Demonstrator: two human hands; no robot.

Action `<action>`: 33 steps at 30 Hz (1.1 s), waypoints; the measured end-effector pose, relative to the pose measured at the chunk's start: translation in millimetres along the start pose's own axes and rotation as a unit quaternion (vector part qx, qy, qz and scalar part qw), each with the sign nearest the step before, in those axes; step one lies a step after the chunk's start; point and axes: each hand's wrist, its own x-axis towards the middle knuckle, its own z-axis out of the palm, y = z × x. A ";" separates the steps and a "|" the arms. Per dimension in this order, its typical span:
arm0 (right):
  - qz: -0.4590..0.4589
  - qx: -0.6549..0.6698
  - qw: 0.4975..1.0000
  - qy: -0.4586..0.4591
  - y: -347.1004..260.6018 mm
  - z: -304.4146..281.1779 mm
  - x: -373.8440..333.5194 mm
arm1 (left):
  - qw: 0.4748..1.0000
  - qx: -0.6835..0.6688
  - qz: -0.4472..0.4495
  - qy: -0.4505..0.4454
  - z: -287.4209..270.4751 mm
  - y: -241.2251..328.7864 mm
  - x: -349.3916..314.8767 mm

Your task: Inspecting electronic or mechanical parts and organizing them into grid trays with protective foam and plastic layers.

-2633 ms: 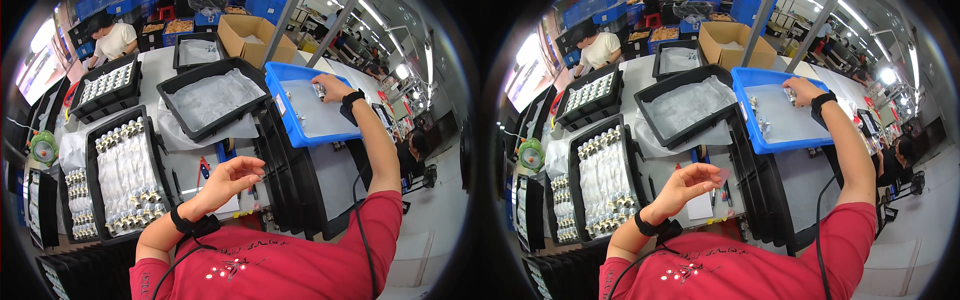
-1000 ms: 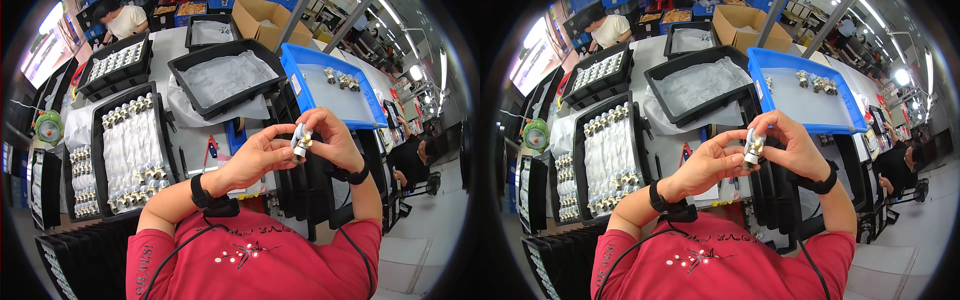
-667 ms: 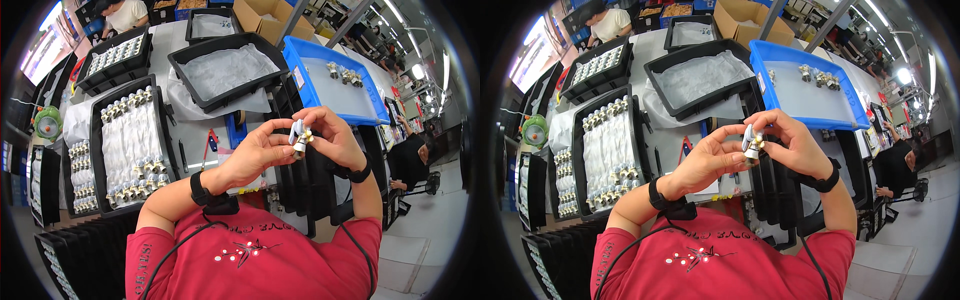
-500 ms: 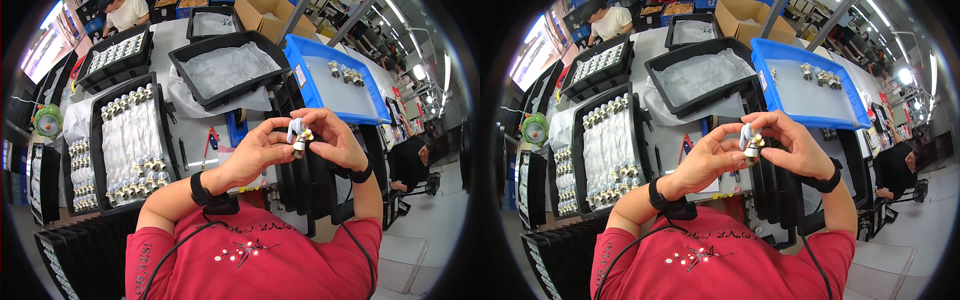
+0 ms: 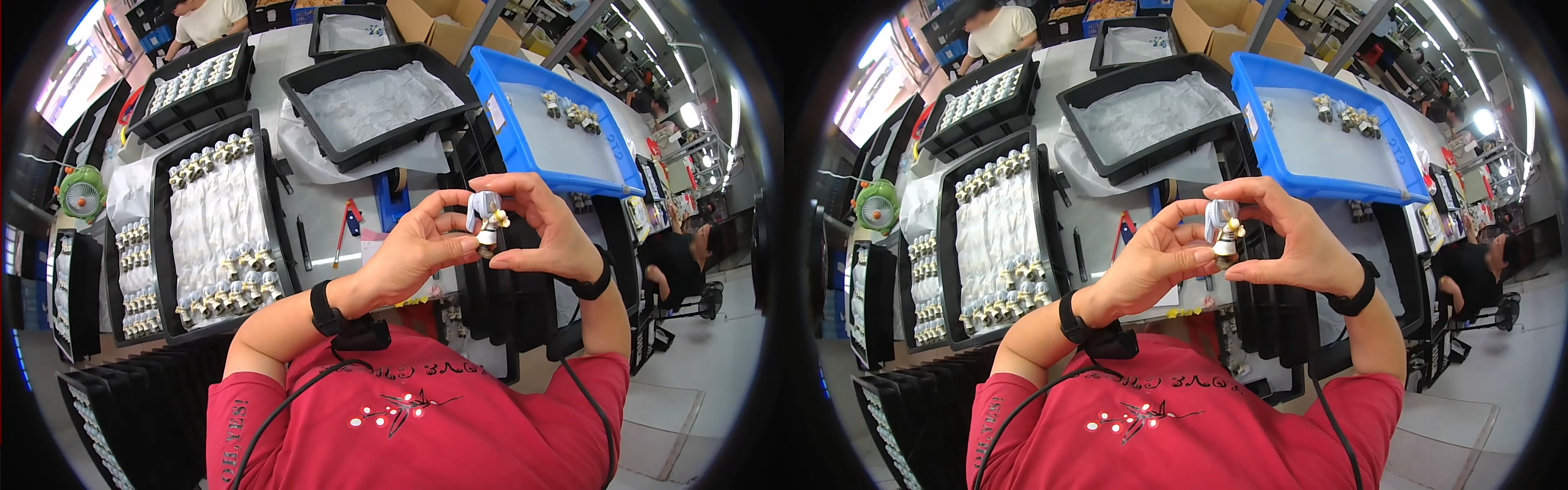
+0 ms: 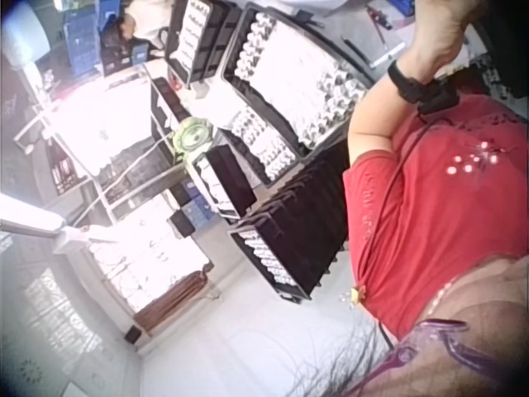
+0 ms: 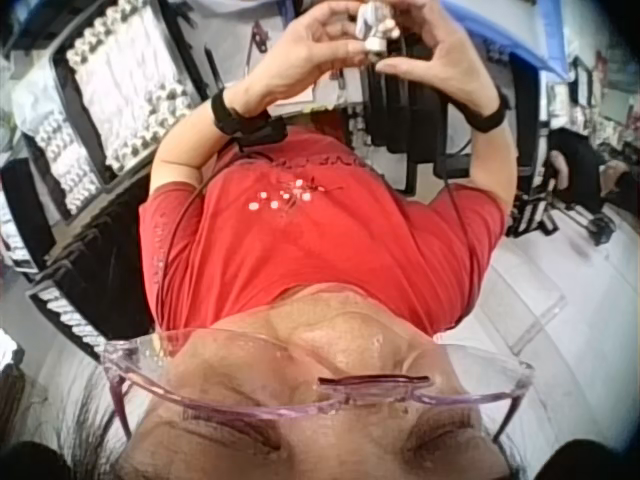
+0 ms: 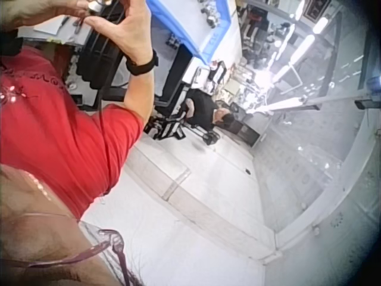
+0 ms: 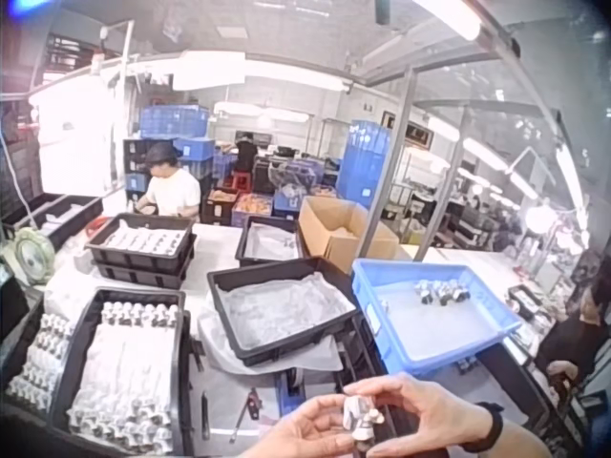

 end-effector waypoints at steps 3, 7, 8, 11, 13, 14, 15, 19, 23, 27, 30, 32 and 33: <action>0.000 -0.011 1.000 -0.003 -0.3 0.8 -0.3 | 1.000 0.004 0.004 -0.003 -0.2 -0.8 -1.2; -0.004 -0.019 1.000 -0.007 -0.6 2.0 0.3 | 1.000 0.008 0.014 -0.004 -2.3 -3.1 -2.8; -0.005 -0.018 1.000 -0.005 -0.4 3.3 0.5 | 1.000 0.010 0.015 -0.003 -2.4 -2.9 -3.6; 0.000 -0.117 0.993 0.002 -5.8 10.3 3.0 | 0.998 0.047 0.038 0.000 -1.6 -1.1 -6.4; -0.037 -0.213 0.976 0.012 -9.0 18.4 10.4 | 0.997 0.051 0.054 0.015 0.6 2.2 -7.3; -0.076 -0.258 0.963 0.019 -10.2 24.9 16.6 | 0.996 0.054 0.061 0.022 1.4 4.1 -8.3; -0.115 -0.302 0.946 0.028 -11.3 30.9 22.6 | 0.995 0.063 0.064 0.042 -2.0 2.7 -8.8; -0.151 -0.312 0.938 0.020 -15.7 56.2 49.6 | 0.994 0.042 0.086 0.059 -13.0 15.3 -23.1; -0.116 -0.299 0.947 -0.007 -24.6 78.2 72.3 | 0.997 0.031 0.069 0.002 -37.1 39.6 -51.0; -0.154 -0.267 0.951 0.001 -24.4 109.0 102.2 | 0.993 -0.072 0.057 -0.078 -64.7 64.1 -82.6; -0.155 -0.232 0.960 0.023 -27.7 140.5 127.2 | 0.994 -0.078 0.076 -0.012 -73.6 85.9 -115.9; -0.171 -0.273 0.946 0.034 -31.6 159.9 145.5 | 0.995 -0.033 0.088 0.034 -96.6 94.6 -134.5; -0.179 -0.293 0.938 0.041 -33.5 169.6 154.6 | 0.994 -0.019 0.091 0.051 -105.3 101.1 -144.7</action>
